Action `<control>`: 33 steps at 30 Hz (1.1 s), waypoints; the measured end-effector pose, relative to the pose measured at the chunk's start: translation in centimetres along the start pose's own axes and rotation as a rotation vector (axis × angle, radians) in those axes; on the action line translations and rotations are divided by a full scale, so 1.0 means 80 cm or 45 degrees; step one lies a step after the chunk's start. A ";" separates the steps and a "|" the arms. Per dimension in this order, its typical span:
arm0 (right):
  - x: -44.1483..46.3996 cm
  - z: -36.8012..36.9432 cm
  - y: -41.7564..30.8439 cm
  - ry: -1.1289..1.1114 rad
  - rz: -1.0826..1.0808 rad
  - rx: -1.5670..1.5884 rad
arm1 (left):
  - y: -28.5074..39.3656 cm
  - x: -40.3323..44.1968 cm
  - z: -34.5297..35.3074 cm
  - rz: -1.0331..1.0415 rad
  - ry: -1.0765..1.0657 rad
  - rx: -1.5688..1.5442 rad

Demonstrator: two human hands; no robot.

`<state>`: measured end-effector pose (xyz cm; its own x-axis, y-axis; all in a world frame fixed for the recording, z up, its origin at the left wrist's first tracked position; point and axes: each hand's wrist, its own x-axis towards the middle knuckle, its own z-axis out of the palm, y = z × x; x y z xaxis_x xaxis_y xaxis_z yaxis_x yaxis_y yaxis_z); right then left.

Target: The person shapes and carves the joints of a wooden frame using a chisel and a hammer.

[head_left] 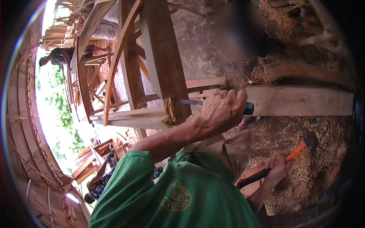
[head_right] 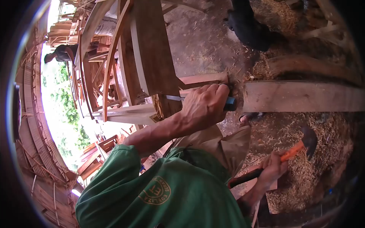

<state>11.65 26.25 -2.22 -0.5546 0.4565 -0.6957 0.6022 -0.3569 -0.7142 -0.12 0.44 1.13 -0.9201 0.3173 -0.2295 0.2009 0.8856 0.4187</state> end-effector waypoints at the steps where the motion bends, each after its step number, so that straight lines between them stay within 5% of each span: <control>1: -0.005 0.011 -0.001 -0.001 0.003 0.002 | -0.001 0.000 0.000 -0.010 -0.017 -0.006; 8: -0.003 0.011 -0.010 -0.105 -0.065 0.067 | 0.001 0.003 0.003 -0.085 -0.126 0.022; 14: 0.006 0.033 -0.036 0.257 -0.315 0.221 | -0.002 0.010 0.000 -0.021 0.044 0.043; 18: -0.037 0.076 0.050 -0.956 -0.586 -0.673 | -0.003 0.006 0.013 0.040 0.132 -0.118; 19: -0.025 0.077 0.050 -0.970 -0.624 -0.663 | -0.006 0.014 0.006 -0.034 0.052 -0.027; 21: -0.025 0.036 0.055 -0.516 0.087 -0.052 | -0.004 0.002 0.002 -0.129 -0.077 0.046; 25: 0.012 -0.030 -0.004 0.027 -0.003 0.105 | -0.011 0.004 0.011 -0.093 0.007 0.057; 29: 0.002 -0.032 -0.021 0.091 -0.335 0.183 | -0.010 0.000 0.007 -0.062 0.002 0.075; 30: -0.013 -0.005 -0.012 0.108 -0.387 0.214 | -0.009 0.001 0.005 -0.056 -0.007 0.084; 31: -0.010 -0.021 0.088 0.315 -0.362 -0.104 | -0.009 0.003 0.004 -0.048 -0.003 0.093; 32: -0.017 0.005 0.084 0.323 -0.365 -0.091 | -0.007 0.002 0.003 -0.058 0.025 0.065; 33: -0.035 0.052 0.072 -0.241 -0.537 -0.437 | -0.005 -0.001 0.004 -0.070 0.047 0.033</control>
<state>14.30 19.53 -4.73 -0.8613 0.3370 -0.3802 0.4410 0.1243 -0.8889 -0.07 0.14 0.69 -0.9417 0.2558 -0.2184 0.1583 0.9100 0.3832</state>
